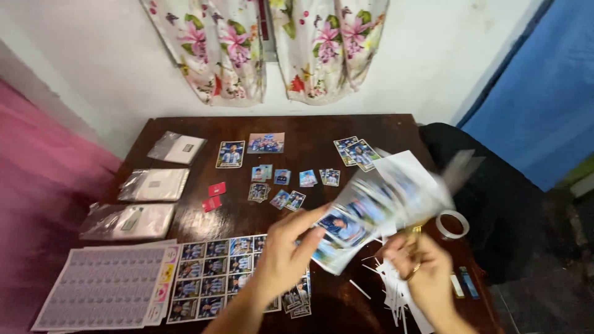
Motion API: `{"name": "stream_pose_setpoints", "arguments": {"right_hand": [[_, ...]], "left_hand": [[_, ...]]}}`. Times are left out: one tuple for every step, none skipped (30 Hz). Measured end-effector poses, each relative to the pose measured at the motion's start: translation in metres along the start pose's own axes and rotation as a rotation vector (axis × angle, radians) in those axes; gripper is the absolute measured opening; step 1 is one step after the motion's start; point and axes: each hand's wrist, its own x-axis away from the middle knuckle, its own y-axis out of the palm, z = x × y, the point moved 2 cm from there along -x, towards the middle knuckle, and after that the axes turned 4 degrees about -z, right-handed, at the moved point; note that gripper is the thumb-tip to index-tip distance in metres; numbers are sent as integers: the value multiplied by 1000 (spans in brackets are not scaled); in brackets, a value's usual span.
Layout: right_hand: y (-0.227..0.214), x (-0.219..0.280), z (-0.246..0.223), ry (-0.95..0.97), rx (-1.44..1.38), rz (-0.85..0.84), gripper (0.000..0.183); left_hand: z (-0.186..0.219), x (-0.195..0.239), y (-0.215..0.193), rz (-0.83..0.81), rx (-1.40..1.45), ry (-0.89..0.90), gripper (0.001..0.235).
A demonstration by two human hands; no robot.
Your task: The person is using scissors to cut out individual cards from a printed sheet of collectible player cards.
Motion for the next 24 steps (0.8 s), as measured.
{"name": "stream_pose_setpoints", "arguments": {"right_hand": [[-11, -3, -1, -26, 120, 82, 10], [-24, -6, -1, -51, 242, 164, 12], [-28, -12, -12, -50, 243, 168, 12], [-32, -19, -24, -136, 181, 167, 16], [-36, -26, -35, -224, 116, 165, 20], [-40, -26, -37, -225, 116, 170, 20], [-42, -26, -38, -199, -22, 84, 18], [-45, -26, -39, -172, -160, -1, 16], [-51, -24, -25, -169, -159, 5, 16], [-58, -22, -8, -40, -117, 13, 16], [-65, -21, 8, 88, -77, 19, 18], [-66, -18, 15, 90, -77, 23, 18], [-65, -15, 21, 68, 74, -35, 17], [-64, -12, 27, 47, 223, -95, 25], [-45, -13, 8, 46, 223, -96, 25], [-27, -13, -11, 62, 105, -16, 14], [-9, -13, -30, 79, -16, 64, 10], [-7, -13, -26, 77, -18, 66, 10], [-6, -15, -22, 46, -67, 75, 10], [-4, -16, -18, 16, -116, 84, 12], [4, -15, -26, 19, -115, 83, 12], [12, -14, -34, 45, -86, 60, 10], [20, -15, -42, 74, -57, 32, 9], [21, -14, -41, 81, -59, 25, 9]], "left_hand": [[0, -4, -8, -90, -103, -125, 41], [0, -8, -16, -181, -205, -249, 41], [5, -9, -23, -184, -202, -249, 41], [11, -11, -30, -235, -266, -271, 40], [16, -13, -37, -287, -333, -291, 39], [13, -13, -40, -291, -333, -289, 39], [12, -12, -43, -322, -339, -223, 38], [11, -11, -45, -352, -344, -158, 37], [11, -11, -47, -358, -340, -158, 37], [11, -10, -48, -370, -332, -190, 37], [11, -11, -50, -381, -325, -222, 36], [5, -7, -56, -386, -323, -222, 36], [-1, -4, -62, -377, -205, -215, 38], [-7, 0, -69, -368, -87, -208, 41], [-49, 14, -77, -367, -88, -208, 41], [-98, 31, -89, -59, 367, -630, 40], [-146, 51, -98, 271, 823, -1029, 47], [-127, 54, -78, 270, 821, -1028, 47], [-108, 54, -57, 35, 456, -874, 38], [-88, 55, -36, -186, 93, -699, 36], [-85, 59, -17, -186, 95, -702, 36], [-79, 63, 4, -189, 463, -559, 42], [-73, 66, 23, -184, 824, -403, 48], [-80, 69, 38, -176, 823, -407, 48]]}}
